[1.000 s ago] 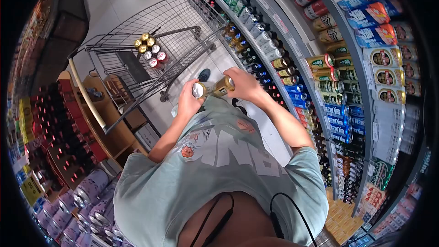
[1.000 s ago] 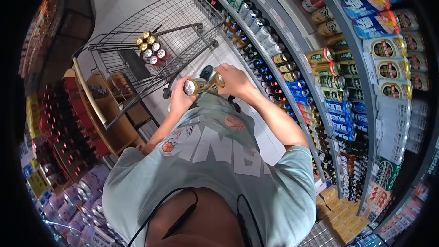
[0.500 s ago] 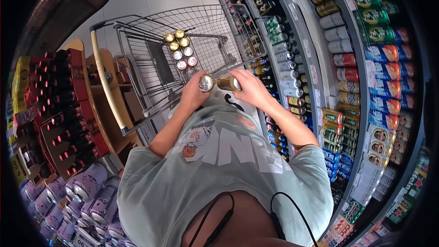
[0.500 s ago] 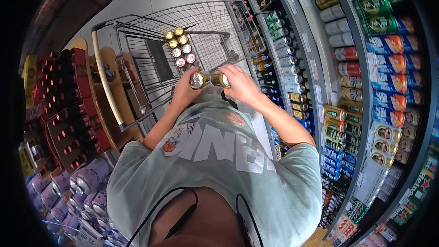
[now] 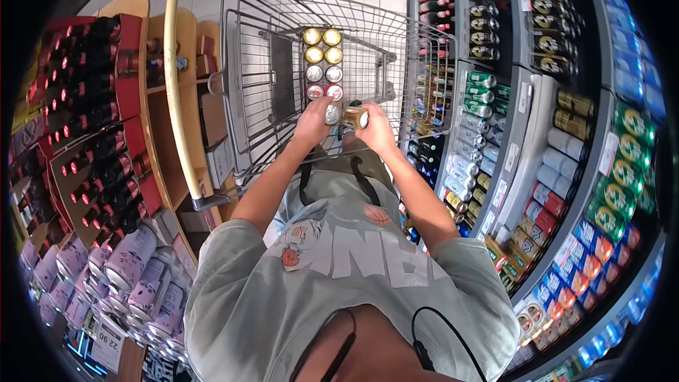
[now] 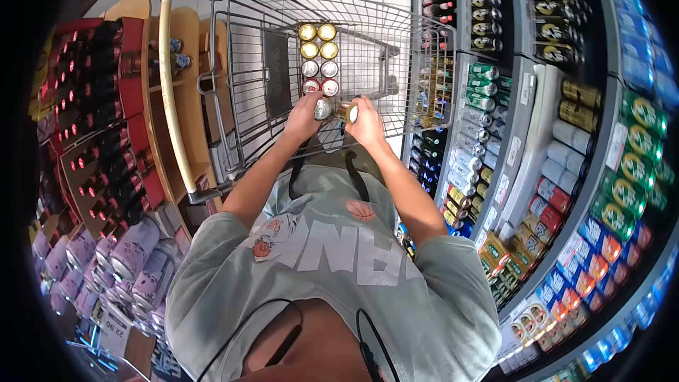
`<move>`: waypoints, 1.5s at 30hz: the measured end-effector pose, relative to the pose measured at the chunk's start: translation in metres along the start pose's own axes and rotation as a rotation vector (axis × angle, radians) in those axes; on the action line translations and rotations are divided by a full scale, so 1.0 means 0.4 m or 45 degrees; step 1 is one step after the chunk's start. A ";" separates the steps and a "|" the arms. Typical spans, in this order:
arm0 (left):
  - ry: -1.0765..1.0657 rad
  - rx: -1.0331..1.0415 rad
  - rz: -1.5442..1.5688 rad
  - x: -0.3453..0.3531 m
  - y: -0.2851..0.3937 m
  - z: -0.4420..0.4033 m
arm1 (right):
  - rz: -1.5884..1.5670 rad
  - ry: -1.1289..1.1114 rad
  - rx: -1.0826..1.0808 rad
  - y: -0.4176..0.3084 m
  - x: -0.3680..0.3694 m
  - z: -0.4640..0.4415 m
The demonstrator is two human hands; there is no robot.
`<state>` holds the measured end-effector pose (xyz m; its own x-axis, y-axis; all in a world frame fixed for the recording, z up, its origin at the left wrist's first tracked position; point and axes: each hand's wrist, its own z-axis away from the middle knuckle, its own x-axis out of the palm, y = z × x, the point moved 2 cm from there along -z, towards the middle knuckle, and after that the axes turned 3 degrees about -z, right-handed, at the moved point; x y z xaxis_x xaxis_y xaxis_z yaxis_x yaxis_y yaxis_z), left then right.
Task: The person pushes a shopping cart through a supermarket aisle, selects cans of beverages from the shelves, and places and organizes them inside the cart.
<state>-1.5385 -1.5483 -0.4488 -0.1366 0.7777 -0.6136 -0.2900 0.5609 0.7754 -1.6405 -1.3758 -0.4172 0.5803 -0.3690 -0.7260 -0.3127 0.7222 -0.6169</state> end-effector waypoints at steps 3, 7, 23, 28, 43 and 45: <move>0.017 -0.103 -0.020 0.045 -0.071 -0.009 | -0.095 -0.129 0.207 0.051 0.071 -0.055; -0.115 -0.036 -0.101 0.076 -0.140 -0.006 | -0.081 -0.095 0.366 0.134 0.183 -0.092; -0.048 -0.262 -0.246 0.223 -0.284 0.002 | -0.105 -0.074 0.897 0.175 0.418 -0.143; -0.051 -0.278 -0.191 0.235 -0.319 0.012 | -0.103 0.033 0.912 0.187 0.467 -0.140; 0.023 -0.498 -0.018 0.284 -0.360 0.016 | -0.116 -0.046 0.899 0.191 0.470 -0.142; 0.026 -0.536 0.048 0.298 -0.361 0.014 | -0.119 -0.063 0.931 0.187 0.466 -0.144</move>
<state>-1.5075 -1.5352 -0.6331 -0.1720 0.7875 -0.5918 -0.6453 0.3639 0.6718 -1.5990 -1.4243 -0.6161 0.6183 -0.4340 -0.6552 0.3109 0.9007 -0.3033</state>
